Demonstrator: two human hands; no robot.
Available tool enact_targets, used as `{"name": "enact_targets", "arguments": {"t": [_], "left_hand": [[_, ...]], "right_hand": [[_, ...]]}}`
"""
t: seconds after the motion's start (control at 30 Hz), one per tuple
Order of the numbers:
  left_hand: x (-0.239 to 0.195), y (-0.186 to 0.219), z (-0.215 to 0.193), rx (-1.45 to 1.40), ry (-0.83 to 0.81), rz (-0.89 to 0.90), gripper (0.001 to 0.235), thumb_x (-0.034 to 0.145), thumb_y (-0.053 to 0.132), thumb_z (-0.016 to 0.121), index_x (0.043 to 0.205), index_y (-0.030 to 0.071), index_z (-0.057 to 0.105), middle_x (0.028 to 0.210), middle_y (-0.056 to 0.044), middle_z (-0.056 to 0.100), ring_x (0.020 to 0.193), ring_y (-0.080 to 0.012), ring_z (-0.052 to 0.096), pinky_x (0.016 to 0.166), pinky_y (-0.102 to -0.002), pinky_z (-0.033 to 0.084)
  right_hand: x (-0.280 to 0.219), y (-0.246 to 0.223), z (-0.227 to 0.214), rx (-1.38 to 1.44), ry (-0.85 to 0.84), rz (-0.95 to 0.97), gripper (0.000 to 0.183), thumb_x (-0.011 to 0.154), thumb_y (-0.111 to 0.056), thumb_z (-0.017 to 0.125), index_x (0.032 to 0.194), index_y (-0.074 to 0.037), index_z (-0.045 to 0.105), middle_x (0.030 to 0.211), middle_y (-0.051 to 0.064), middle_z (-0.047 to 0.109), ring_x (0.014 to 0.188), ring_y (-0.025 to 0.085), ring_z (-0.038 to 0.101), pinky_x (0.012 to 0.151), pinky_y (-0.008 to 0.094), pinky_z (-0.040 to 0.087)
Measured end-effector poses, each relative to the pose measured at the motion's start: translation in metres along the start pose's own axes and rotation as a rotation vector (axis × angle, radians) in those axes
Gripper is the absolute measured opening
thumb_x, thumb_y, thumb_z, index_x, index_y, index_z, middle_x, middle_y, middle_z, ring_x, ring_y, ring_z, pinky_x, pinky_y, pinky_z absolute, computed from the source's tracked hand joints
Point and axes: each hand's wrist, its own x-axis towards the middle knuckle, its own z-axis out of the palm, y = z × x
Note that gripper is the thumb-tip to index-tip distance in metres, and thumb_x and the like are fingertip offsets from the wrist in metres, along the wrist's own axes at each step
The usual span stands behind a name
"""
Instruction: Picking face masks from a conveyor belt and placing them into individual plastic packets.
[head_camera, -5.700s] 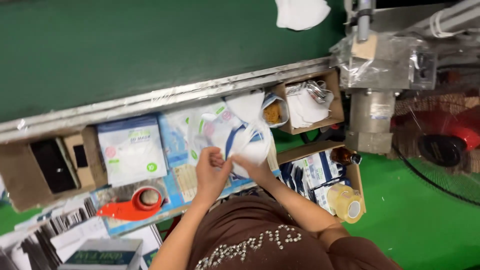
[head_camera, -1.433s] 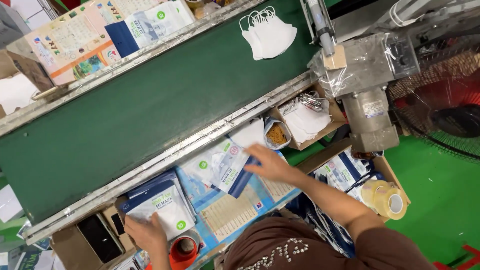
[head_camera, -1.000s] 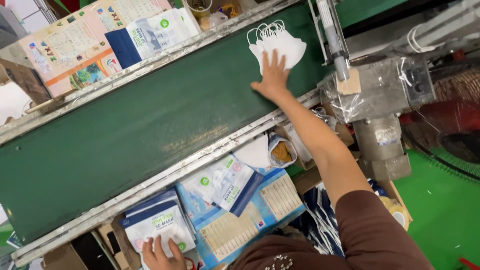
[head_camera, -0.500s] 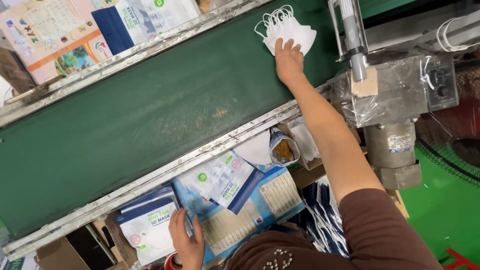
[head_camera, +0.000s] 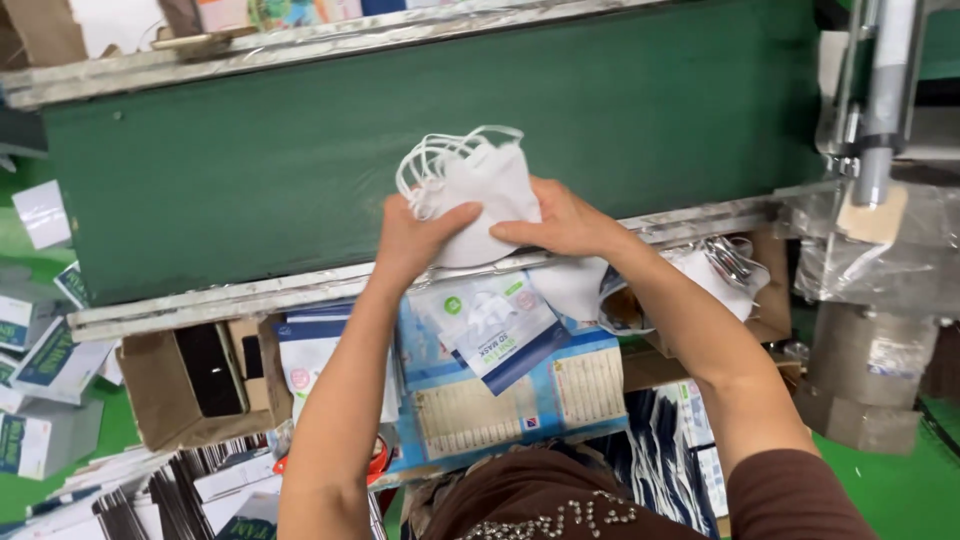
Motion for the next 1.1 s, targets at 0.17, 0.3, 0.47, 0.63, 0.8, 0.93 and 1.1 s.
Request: {"name": "enact_targets", "arguments": {"t": [0.17,0.3,0.47,0.63,0.8,0.93,1.1], "left_hand": [[0.012,-0.012,-0.005,0.103,0.012,0.199,0.043,0.083,0.024,0.089,0.118,0.003,0.074,0.106,-0.008,0.08,0.095,-0.0134,0.073,0.085,-0.031,0.06],[0.029,-0.077,-0.011,0.323,0.087,0.398,0.081,0.068,0.031,0.095,0.134,0.004,0.057,0.122,-0.012,0.07,0.11,-0.0206,0.067,0.093,-0.037,0.055],[0.03,-0.099,-0.02,0.494,0.129,0.452,0.075,0.072,0.04,0.095,0.132,0.006,0.065,0.131,-0.015,0.071,0.121,-0.0297,0.068,0.104,-0.044,0.055],[0.015,-0.102,-0.041,-0.752,-0.287,-0.205,0.09,0.079,0.045,0.088,0.147,0.001,0.049,0.141,-0.016,0.062,0.126,-0.0291,0.063,0.109,-0.046,0.05],[0.019,-0.068,-0.05,-0.793,-0.288,-0.303,0.092,0.065,0.05,0.087,0.138,0.003,0.056,0.134,-0.018,0.066,0.114,-0.03,0.071,0.1,-0.045,0.054],[0.024,-0.066,-0.042,0.159,-0.252,-0.03,0.07,0.067,0.038,0.091,0.124,0.004,0.071,0.124,-0.016,0.077,0.111,-0.0269,0.072,0.1,-0.039,0.056],[0.032,-0.098,-0.01,0.43,0.038,0.26,0.058,0.069,0.034,0.093,0.119,0.009,0.075,0.122,-0.013,0.073,0.116,-0.0305,0.063,0.101,-0.041,0.051]], "right_hand": [[0.021,-0.007,0.002,-0.294,0.166,0.01,0.073,0.078,-0.025,0.087,0.139,-0.005,0.054,0.122,0.01,0.073,0.113,0.021,0.073,0.098,0.032,0.056],[0.05,0.041,0.026,-0.765,0.329,-0.409,0.084,0.063,-0.031,0.089,0.133,-0.002,0.054,0.114,0.018,0.071,0.107,0.039,0.067,0.092,0.044,0.051],[0.046,0.082,0.031,-0.506,0.244,-0.19,0.052,0.083,-0.016,0.085,0.131,-0.006,0.067,0.115,0.013,0.076,0.109,0.032,0.073,0.096,0.039,0.056],[0.007,-0.015,0.014,0.629,0.035,-0.005,0.063,0.07,-0.012,0.09,0.127,-0.001,0.065,0.118,0.007,0.075,0.109,0.016,0.072,0.098,0.031,0.056],[0.028,0.007,0.023,-0.135,0.26,-0.06,0.049,0.082,-0.011,0.083,0.126,0.001,0.067,0.114,0.009,0.074,0.104,0.016,0.067,0.094,0.029,0.055],[0.03,-0.004,0.033,-0.478,0.309,-0.112,0.053,0.075,-0.009,0.088,0.123,-0.001,0.067,0.114,0.015,0.065,0.102,0.028,0.068,0.087,0.035,0.055],[0.054,0.066,0.051,-0.567,0.324,-0.161,0.061,0.069,-0.02,0.089,0.123,-0.003,0.065,0.119,0.015,0.066,0.11,0.036,0.065,0.095,0.044,0.05]]}}
